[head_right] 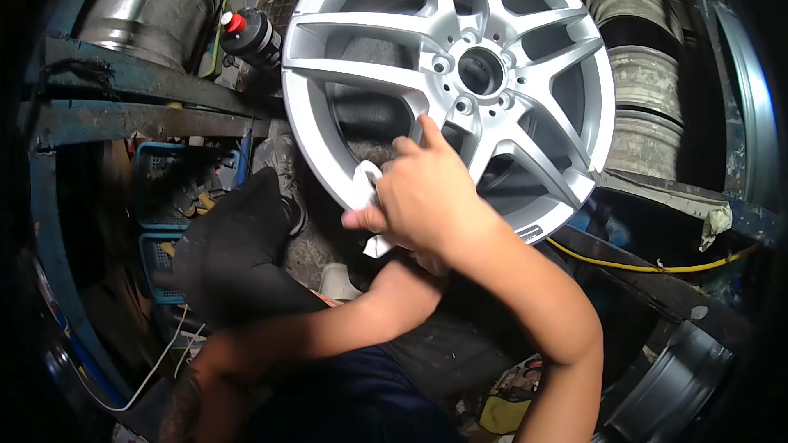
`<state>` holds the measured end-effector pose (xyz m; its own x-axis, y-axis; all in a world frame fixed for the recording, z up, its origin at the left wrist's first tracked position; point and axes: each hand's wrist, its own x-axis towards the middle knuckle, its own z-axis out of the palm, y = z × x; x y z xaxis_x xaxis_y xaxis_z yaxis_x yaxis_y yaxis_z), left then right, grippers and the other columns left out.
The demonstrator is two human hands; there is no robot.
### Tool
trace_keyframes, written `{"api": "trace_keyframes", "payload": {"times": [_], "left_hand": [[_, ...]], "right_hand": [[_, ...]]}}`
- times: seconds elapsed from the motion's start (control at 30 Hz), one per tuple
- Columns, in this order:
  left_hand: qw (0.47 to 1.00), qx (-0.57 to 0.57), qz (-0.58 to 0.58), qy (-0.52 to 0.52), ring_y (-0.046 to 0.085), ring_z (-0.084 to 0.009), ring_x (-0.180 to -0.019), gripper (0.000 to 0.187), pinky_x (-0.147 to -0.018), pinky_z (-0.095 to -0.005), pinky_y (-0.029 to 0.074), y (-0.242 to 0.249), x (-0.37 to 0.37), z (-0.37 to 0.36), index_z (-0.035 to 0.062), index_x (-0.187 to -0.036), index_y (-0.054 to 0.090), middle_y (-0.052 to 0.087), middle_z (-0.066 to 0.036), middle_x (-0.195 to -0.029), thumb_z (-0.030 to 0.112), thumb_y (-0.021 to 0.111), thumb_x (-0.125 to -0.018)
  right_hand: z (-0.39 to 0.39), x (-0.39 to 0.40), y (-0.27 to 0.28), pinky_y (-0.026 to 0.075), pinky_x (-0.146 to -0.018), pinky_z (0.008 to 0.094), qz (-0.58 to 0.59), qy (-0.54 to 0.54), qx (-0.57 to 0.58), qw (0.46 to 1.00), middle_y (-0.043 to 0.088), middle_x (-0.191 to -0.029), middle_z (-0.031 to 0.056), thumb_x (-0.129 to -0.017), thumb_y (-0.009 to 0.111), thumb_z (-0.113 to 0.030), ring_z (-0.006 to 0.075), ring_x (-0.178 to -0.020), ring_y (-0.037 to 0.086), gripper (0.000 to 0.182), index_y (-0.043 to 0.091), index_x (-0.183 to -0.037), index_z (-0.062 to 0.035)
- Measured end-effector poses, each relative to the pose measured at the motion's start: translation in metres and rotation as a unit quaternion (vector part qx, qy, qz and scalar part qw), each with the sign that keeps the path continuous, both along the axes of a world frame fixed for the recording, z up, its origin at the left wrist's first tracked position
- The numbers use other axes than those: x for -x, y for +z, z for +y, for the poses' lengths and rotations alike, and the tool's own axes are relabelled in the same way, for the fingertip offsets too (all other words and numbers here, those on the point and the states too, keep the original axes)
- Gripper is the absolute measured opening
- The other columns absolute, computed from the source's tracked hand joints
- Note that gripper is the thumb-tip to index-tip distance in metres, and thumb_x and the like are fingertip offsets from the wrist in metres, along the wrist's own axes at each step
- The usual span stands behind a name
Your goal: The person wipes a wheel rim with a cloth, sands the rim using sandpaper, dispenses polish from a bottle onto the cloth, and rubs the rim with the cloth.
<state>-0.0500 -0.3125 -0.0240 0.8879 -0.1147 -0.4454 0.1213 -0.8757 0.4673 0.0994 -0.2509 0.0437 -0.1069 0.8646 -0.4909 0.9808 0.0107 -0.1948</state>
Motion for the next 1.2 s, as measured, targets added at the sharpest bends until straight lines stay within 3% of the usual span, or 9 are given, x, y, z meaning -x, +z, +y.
{"api": "trace_keyframes", "payload": {"times": [0.1,0.13,0.23,0.27,0.6,0.63,0.9,1.07,1.2], "left_hand": [[0.994,-0.045,-0.068,0.072,0.052,-0.0364,-0.138,0.049,-0.118,-0.0526,0.034,-0.01,0.001,-0.02,0.0046,-0.146,0.058,0.056,-0.02,-0.149,0.02,0.051,-0.1],[0.999,0.013,0.005,0.05,0.049,-0.0363,-0.142,0.05,-0.12,-0.0551,0.032,-0.019,-0.003,-0.026,0.0042,-0.149,0.055,0.054,-0.021,-0.151,0.02,0.049,-0.102],[0.998,0.027,-0.007,0.064,0.047,-0.036,-0.144,0.051,-0.12,-0.055,0.032,-0.028,-0.002,-0.032,0.0042,-0.151,0.053,0.052,-0.02,-0.154,0.021,0.048,-0.103],[0.984,-0.013,-0.133,0.119,0.046,-0.0357,-0.144,0.051,-0.121,-0.0539,0.031,-0.035,0.006,-0.038,0.005,-0.152,0.052,0.052,-0.02,-0.153,0.021,0.049,-0.103],[0.975,-0.023,-0.16,0.151,0.047,-0.0339,-0.143,0.051,-0.12,-0.0528,0.032,-0.017,-0.006,-0.03,0.0059,-0.152,0.052,0.052,-0.019,-0.153,0.022,0.049,-0.104],[0.974,0.044,-0.142,0.172,0.054,-0.0335,-0.137,0.047,-0.118,-0.0508,0.037,-0.017,-0.006,-0.032,0.0048,-0.145,0.058,0.059,-0.019,-0.145,0.02,0.052,-0.101],[0.977,0.081,-0.167,0.109,0.056,-0.0329,-0.134,0.044,-0.113,-0.0508,0.042,-0.01,-0.006,-0.02,0.0068,-0.139,0.062,0.06,-0.018,-0.142,0.02,0.055,-0.098],[0.973,0.095,-0.19,0.094,0.057,-0.0325,-0.132,0.041,-0.111,-0.0508,0.044,-0.011,-0.001,-0.022,0.008,-0.135,0.065,0.061,-0.017,-0.141,0.02,0.056,-0.096],[0.965,0.127,-0.211,0.086,0.058,-0.0322,-0.131,0.04,-0.108,-0.0508,0.046,-0.009,-0.004,-0.021,0.009,-0.132,0.067,0.062,-0.017,-0.139,0.019,0.058,-0.095]], "right_hand": [[-0.011,0.01,0.011,0.026,-0.123,0.0606,-0.018,0.052,-0.056,0.997,0.077,-0.107,0.0083,-0.088,0.052,-0.078,0.03,-0.127,0.061,0.078,0.083,-0.085,-0.0066],[-0.002,0.01,0.002,0.023,-0.124,0.0612,0.001,0.028,-0.064,0.998,0.077,-0.11,0.0078,-0.088,0.052,-0.077,0.0291,-0.129,0.06,0.076,0.083,-0.084,-0.007],[0.009,0.016,0.011,0.021,-0.125,0.0621,-0.029,0.022,0.046,0.998,0.077,-0.111,0.0077,-0.088,0.053,-0.076,0.03,-0.129,0.06,0.076,0.083,-0.085,-0.0072],[-0.006,0.02,0.005,0.02,-0.125,0.0629,-0.069,0.078,-0.044,0.994,0.077,-0.11,0.0073,-0.088,0.053,-0.076,0.0311,-0.13,0.059,0.076,0.083,-0.085,-0.0067],[-0.01,0.019,0.013,0.016,-0.125,0.0678,-0.032,0.053,-0.069,0.996,0.076,-0.119,0.0039,-0.089,0.054,-0.073,0.0319,-0.137,0.055,0.072,0.084,-0.086,-0.0073],[-0.001,0.015,0.004,0.015,-0.124,0.0687,-0.04,0.056,-0.066,0.995,0.076,-0.12,0.0035,-0.09,0.055,-0.071,0.0319,-0.138,0.054,0.068,0.085,-0.086,-0.0097],[-0.002,0.011,-0.008,0.014,-0.122,0.0738,-0.016,0.042,-0.107,0.993,0.076,-0.118,0.0028,-0.09,0.051,-0.075,0.0312,-0.14,0.05,0.076,0.083,-0.081,-0.0064],[-0.018,0.024,0.016,0.014,-0.121,0.0754,-0.022,0.039,-0.109,0.993,0.075,-0.102,0.0079,-0.082,0.055,-0.076,0.035,-0.136,0.054,0.071,0.084,-0.082,-0.0104],[-0.007,0.023,0.007,0.015,-0.12,0.0752,-0.045,0.036,-0.048,0.997,0.075,-0.114,0.0026,-0.086,0.052,-0.077,0.0306,-0.14,0.051,0.075,0.083,-0.082,-0.0094]]}}
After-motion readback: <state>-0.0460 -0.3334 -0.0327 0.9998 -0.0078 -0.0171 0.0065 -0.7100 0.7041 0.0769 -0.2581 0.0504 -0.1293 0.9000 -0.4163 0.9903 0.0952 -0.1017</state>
